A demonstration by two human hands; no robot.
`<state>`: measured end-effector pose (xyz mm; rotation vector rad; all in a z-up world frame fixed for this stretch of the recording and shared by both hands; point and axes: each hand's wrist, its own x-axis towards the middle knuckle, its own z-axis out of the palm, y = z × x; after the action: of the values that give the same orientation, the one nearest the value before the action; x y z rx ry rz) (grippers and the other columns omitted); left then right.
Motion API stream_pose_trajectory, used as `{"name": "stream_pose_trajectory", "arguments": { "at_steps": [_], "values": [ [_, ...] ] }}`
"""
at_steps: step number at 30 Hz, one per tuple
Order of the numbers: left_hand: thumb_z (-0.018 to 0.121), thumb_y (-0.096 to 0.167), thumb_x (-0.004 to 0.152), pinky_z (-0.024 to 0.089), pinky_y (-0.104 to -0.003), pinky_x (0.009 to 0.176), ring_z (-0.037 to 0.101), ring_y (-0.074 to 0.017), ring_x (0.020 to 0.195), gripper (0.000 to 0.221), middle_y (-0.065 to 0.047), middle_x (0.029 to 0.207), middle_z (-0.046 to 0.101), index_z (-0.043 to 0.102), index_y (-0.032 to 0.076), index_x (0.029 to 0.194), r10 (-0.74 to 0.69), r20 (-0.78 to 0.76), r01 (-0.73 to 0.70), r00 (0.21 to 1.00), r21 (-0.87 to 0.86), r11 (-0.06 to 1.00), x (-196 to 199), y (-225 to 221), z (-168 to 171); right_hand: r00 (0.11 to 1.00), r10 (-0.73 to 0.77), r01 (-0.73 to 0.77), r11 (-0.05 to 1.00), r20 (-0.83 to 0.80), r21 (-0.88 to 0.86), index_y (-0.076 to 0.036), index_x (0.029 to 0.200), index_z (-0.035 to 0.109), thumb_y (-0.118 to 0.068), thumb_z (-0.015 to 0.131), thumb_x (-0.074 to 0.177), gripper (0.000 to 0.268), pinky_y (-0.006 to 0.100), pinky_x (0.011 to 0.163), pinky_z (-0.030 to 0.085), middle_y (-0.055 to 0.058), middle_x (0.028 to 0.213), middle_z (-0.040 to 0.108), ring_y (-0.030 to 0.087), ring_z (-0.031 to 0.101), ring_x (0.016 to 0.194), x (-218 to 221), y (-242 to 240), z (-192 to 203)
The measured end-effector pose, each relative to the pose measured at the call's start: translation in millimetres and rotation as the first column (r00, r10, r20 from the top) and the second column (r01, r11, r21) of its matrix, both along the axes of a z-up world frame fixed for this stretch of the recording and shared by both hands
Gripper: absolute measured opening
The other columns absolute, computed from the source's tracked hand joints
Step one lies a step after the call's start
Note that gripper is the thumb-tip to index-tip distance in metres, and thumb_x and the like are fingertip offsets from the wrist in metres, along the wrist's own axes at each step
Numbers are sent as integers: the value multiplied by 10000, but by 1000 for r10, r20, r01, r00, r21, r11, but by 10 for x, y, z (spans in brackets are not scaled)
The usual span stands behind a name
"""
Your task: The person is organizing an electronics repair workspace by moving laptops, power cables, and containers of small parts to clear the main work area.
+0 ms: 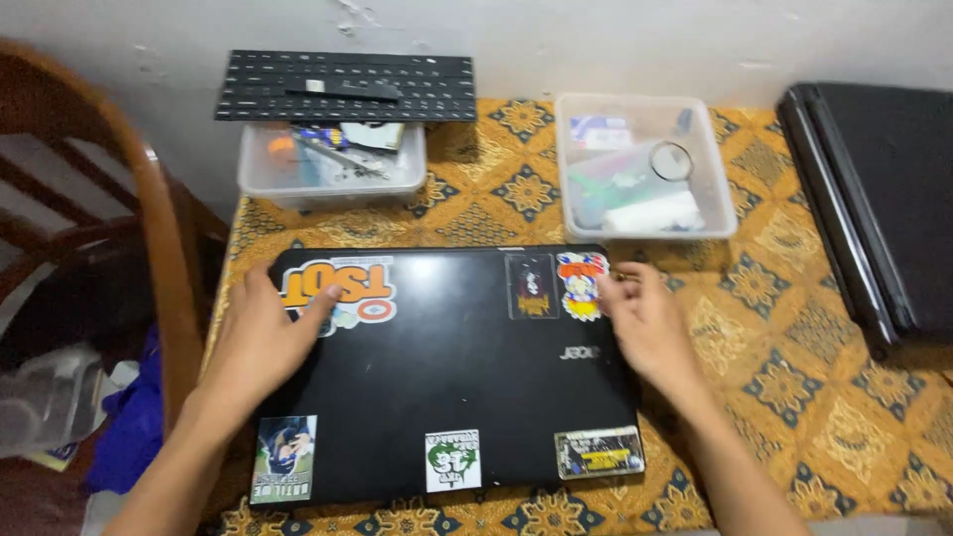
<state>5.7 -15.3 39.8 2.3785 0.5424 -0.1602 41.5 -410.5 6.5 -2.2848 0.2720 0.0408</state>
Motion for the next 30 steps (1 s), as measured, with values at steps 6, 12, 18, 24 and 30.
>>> {"name": "stream_pose_trajectory", "arguments": {
  "at_steps": [6, 12, 18, 24, 30],
  "values": [
    [696, 558, 922, 375, -651, 1090, 451, -608, 1336, 886, -465, 1364, 457, 448, -124, 1430, -22, -27, 23, 999, 64, 998, 62, -97, 6, 999, -34, 32, 995, -22, -89, -62, 1308, 676, -485, 825, 839, 649, 461, 929, 548, 177, 1049, 701, 319, 699, 991, -78, 148, 125],
    [639, 619, 949, 383, -668, 1074, 477, -638, 1294, 904, -474, 1304, 479, 447, -127, 1422, -70, -5, 70, 998, 133, 989, 174, -237, -21, 987, -124, 120, 992, -99, -39, -73, 1373, 627, -441, 799, 864, 651, 469, 942, 522, 146, 1042, 755, 298, 689, 976, -94, -15, 305],
    [619, 570, 946, 442, -665, 1042, 515, -632, 1268, 840, -427, 1312, 474, 410, -94, 1416, -110, -24, 112, 994, 74, 991, 288, -504, 67, 977, -200, 201, 980, -70, 4, -73, 1408, 607, -408, 783, 874, 654, 487, 933, 520, 205, 1059, 762, 350, 716, 980, -28, -236, 430],
    [467, 688, 935, 476, -619, 997, 485, -583, 1285, 893, -407, 1406, 378, 324, -43, 1426, -144, -125, 152, 982, 57, 987, 373, -399, -38, 977, -175, 157, 977, -122, -143, -182, 1448, 535, -640, 610, 817, 783, 436, 931, 542, 148, 1326, 681, 253, 718, 1040, 57, -251, 263],
    [557, 715, 883, 529, -522, 927, 574, -420, 1248, 891, -280, 1324, 562, 433, -46, 1330, -118, -202, 135, 972, 75, 988, 349, -283, -91, 969, -170, 138, 975, -179, -175, -262, 1519, 464, -640, 566, 839, 785, 389, 781, 497, 90, 1215, 675, 192, 616, 700, -2, -133, 380]
  ]
}}
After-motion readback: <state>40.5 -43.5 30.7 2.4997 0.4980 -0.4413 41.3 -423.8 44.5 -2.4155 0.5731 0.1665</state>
